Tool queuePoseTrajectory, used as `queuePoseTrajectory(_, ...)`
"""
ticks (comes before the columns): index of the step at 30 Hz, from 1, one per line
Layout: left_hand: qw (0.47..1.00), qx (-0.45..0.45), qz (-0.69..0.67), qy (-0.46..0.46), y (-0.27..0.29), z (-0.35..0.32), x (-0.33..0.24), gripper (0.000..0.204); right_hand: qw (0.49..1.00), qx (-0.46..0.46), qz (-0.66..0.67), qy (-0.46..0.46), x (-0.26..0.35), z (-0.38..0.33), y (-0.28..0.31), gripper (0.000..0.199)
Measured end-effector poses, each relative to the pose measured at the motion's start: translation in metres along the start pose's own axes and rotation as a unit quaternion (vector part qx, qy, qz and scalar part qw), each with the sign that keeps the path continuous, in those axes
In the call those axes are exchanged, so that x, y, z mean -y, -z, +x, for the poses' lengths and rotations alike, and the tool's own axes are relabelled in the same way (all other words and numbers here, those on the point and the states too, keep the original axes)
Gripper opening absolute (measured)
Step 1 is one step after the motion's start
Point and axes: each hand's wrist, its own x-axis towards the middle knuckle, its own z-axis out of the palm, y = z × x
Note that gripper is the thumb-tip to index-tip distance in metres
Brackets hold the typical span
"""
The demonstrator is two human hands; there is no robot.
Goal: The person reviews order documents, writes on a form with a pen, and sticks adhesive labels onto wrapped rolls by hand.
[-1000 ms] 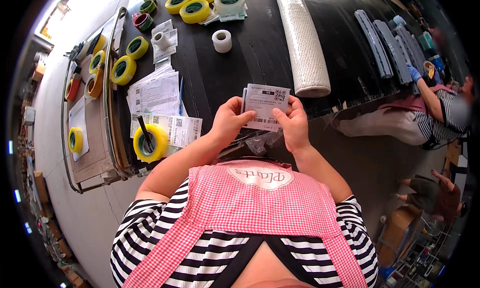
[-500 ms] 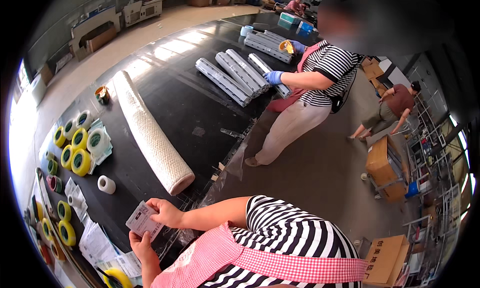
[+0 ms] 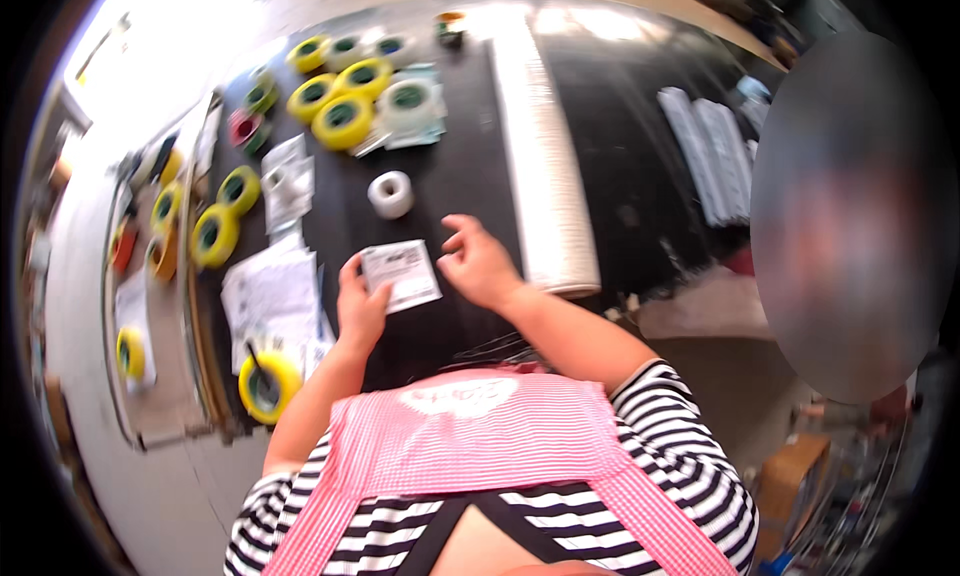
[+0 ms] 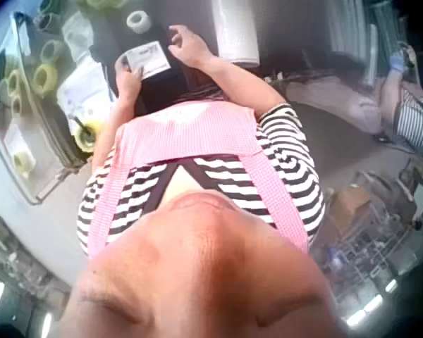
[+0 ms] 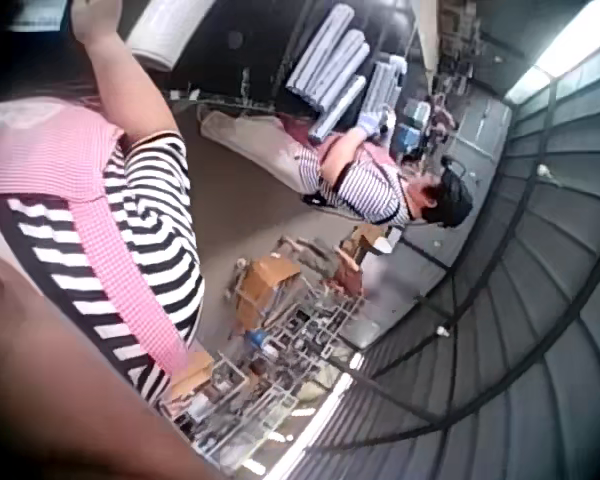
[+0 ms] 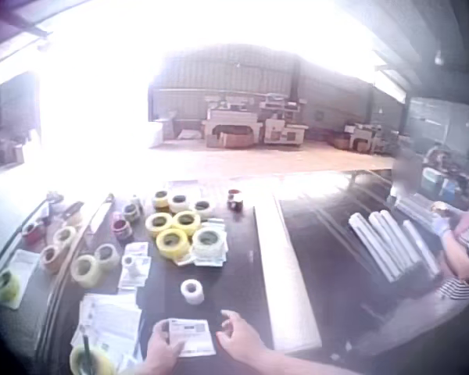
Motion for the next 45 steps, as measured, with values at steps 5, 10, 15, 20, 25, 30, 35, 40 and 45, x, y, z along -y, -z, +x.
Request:
queuePoseTrajectory(5, 0.997, -0.025, 0.065, 0.020, 0.014, 0.034, 0.013, 0.046, 0.959, 0.064, -0.262, 0.082, 0.010, 0.063, -0.011, 0.047)
queuePoseTrajectory(10, 0.986, -0.074, 0.147, 0.007, 0.003, 0.073, 0.018, 0.019, 0.904, 0.141, -0.390, 0.106, 0.002, 0.120, -0.050, 0.041)
queuePoseTrajectory(15, 0.980, -0.097, 0.174, 0.011, -0.003, 0.094, 0.032, 0.019, 0.984, 0.094, -0.146, 0.037, -0.019, 0.164, -0.057, 0.030)
queuePoseTrajectory(20, 0.974, -0.104, 0.201, 0.007, -0.011, 0.123, 0.030, 0.028, 0.979, 0.183, -0.035, 0.076, -0.028, 0.166, -0.055, 0.030)
queuePoseTrajectory(25, 0.966, -0.099, 0.239, 0.014, -0.013, 0.133, 0.016, 0.034, 0.956, 0.202, -0.162, 0.138, -0.026, 0.150, -0.072, 0.030)
queuePoseTrajectory(30, 0.925, -0.041, 0.376, 0.047, 0.002, 0.114, -0.016, 0.035, 0.954, 0.217, -0.165, 0.128, -0.005, 0.153, -0.040, 0.039)
queuePoseTrajectory(35, 0.944, 0.027, 0.330, -0.004, 0.010, 0.050, -0.048, 0.026, 0.921, -0.007, -0.386, 0.046, -0.006, 0.126, 0.096, 0.076)
queuePoseTrajectory(40, 0.956, 0.179, 0.232, 0.012, -0.003, 0.010, -0.062, 0.028, 0.920, -0.009, -0.215, -0.328, -0.044, 0.073, 0.141, 0.128)
queuePoseTrajectory(45, 0.936, 0.296, 0.186, 0.039, -0.029, -0.006, -0.072, 0.030, 0.950, 0.008, 0.146, -0.276, -0.073, 0.056, 0.168, 0.104)
